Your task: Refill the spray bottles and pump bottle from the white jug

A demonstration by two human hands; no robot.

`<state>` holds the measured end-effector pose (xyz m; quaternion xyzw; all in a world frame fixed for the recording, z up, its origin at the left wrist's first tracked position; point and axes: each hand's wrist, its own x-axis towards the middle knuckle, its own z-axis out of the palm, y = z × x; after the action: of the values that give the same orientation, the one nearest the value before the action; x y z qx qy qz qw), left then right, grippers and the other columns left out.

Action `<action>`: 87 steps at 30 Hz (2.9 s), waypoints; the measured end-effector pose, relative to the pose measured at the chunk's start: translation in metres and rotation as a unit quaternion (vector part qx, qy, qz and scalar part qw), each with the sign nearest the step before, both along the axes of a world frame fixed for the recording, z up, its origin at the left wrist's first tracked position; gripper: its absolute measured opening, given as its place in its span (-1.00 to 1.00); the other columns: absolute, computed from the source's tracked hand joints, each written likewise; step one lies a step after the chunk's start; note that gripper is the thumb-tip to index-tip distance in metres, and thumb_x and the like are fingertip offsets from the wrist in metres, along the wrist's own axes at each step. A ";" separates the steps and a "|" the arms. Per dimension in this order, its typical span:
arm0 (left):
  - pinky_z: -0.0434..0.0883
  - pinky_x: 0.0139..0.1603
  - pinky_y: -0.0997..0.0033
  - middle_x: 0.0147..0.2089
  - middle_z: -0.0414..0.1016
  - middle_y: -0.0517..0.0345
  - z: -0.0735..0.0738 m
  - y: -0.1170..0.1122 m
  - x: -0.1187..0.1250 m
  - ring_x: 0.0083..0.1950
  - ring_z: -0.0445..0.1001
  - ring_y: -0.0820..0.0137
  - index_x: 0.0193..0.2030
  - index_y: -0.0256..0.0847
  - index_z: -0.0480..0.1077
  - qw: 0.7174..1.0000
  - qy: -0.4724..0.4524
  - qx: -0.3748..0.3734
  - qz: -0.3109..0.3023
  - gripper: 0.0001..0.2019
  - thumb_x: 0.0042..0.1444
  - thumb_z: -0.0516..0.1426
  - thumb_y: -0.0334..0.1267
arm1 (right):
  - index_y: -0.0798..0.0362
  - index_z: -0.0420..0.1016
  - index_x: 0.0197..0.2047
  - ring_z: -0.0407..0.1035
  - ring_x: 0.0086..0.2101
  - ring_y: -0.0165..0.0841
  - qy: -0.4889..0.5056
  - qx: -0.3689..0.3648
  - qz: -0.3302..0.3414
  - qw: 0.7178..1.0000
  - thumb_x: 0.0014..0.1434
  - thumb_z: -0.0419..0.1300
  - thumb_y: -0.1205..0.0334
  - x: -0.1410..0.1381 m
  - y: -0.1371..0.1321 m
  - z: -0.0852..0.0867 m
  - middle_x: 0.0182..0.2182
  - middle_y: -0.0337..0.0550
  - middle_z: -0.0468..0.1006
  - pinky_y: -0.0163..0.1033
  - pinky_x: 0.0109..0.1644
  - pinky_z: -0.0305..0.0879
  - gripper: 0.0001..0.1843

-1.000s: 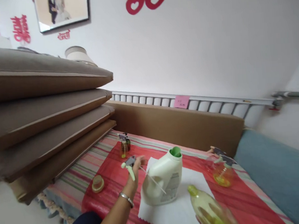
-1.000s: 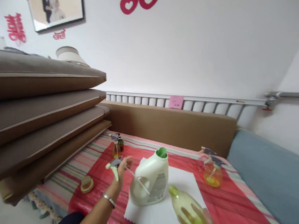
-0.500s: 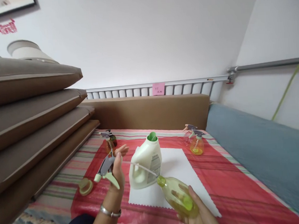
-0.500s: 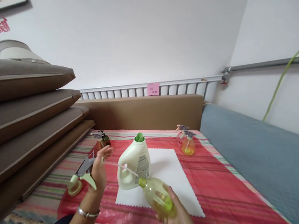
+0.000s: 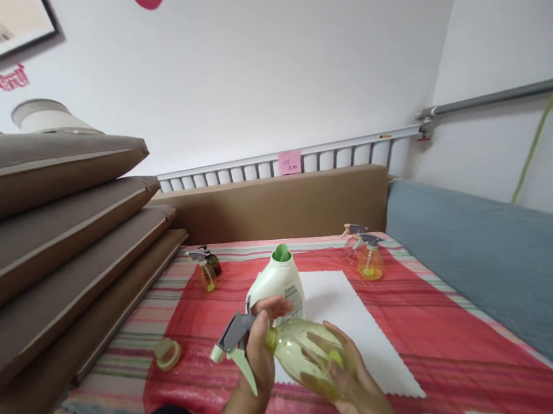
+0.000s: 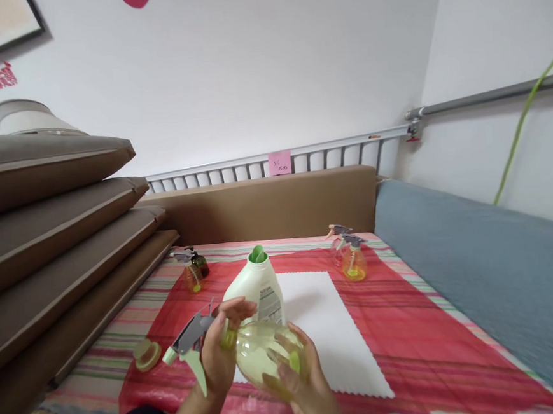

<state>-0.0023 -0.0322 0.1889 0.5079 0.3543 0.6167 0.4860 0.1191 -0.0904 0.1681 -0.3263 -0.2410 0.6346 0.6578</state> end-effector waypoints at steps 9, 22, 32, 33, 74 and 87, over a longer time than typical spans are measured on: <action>0.36 -0.17 0.27 -0.35 0.55 -0.04 0.021 -0.007 -0.008 -0.27 0.48 0.26 -0.25 -0.28 0.48 0.977 -0.201 0.041 -0.060 -0.69 0.10 0.02 -0.12 | -0.38 0.11 0.10 0.31 0.02 -0.09 0.007 0.103 0.081 0.991 -0.26 0.43 0.06 0.001 -0.005 -0.028 0.08 -0.20 0.31 0.08 0.06 0.21 -0.13; 0.32 -0.07 0.19 -0.27 0.56 -0.10 0.018 -0.013 -0.010 -0.19 0.48 0.19 -0.22 -0.31 0.49 0.974 -0.190 0.026 -0.122 -0.66 0.14 -0.03 -0.14 | -0.23 0.18 0.04 0.42 -0.14 -0.05 0.019 0.096 0.055 0.994 -0.38 0.49 0.10 0.006 -0.005 -0.038 -0.07 -0.07 0.40 0.17 -0.05 0.28 -0.11; 0.28 -0.04 0.17 -0.27 0.57 -0.10 0.042 -0.008 -0.023 -0.21 0.48 0.20 -0.26 -0.33 0.52 0.978 -0.191 0.015 -0.084 -0.63 0.13 -0.02 -0.12 | -0.15 0.23 0.01 0.47 -0.23 -0.09 0.036 0.050 0.035 0.997 -0.35 0.49 0.13 0.006 -0.005 -0.038 -0.17 -0.09 0.45 0.17 -0.09 0.33 -0.16; 0.29 -0.04 0.17 -0.28 0.58 -0.11 0.042 -0.008 -0.021 -0.21 0.48 0.20 -0.27 -0.34 0.52 0.978 -0.191 -0.004 -0.087 -0.62 0.13 -0.02 -0.12 | -0.13 0.26 0.01 0.47 -0.23 -0.08 0.036 0.051 0.040 0.997 -0.34 0.48 0.09 0.006 -0.005 -0.036 -0.18 -0.07 0.46 0.17 -0.08 0.32 -0.19; 0.31 -0.19 0.22 -0.54 0.41 0.05 0.019 -0.016 -0.011 -0.31 0.46 0.19 -0.58 -0.24 0.33 0.984 -0.095 0.000 -0.151 -0.68 0.12 0.00 -0.17 | 0.19 0.44 -0.08 0.46 -0.56 -0.42 0.174 -0.068 0.392 0.901 -0.08 0.06 -0.41 -0.013 -0.020 -0.040 -0.47 0.00 0.62 -0.44 -0.51 0.30 -0.18; 0.32 -0.13 0.10 -0.49 0.48 0.00 0.022 -0.023 -0.017 -0.31 0.49 0.13 -0.55 -0.25 0.37 0.956 -0.108 -0.061 -0.266 -0.70 0.05 0.04 -0.09 | 0.16 0.46 -0.05 0.47 -0.51 -0.42 0.198 -0.087 0.346 0.913 -0.02 -0.04 -0.43 -0.017 -0.013 -0.057 -0.37 -0.04 0.62 -0.38 -0.41 0.41 -0.17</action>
<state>-0.0196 -0.0548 0.2108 0.4831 0.1890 0.4938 0.6979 0.1017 -0.1034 0.1114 -0.1458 -0.1473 0.8925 0.4006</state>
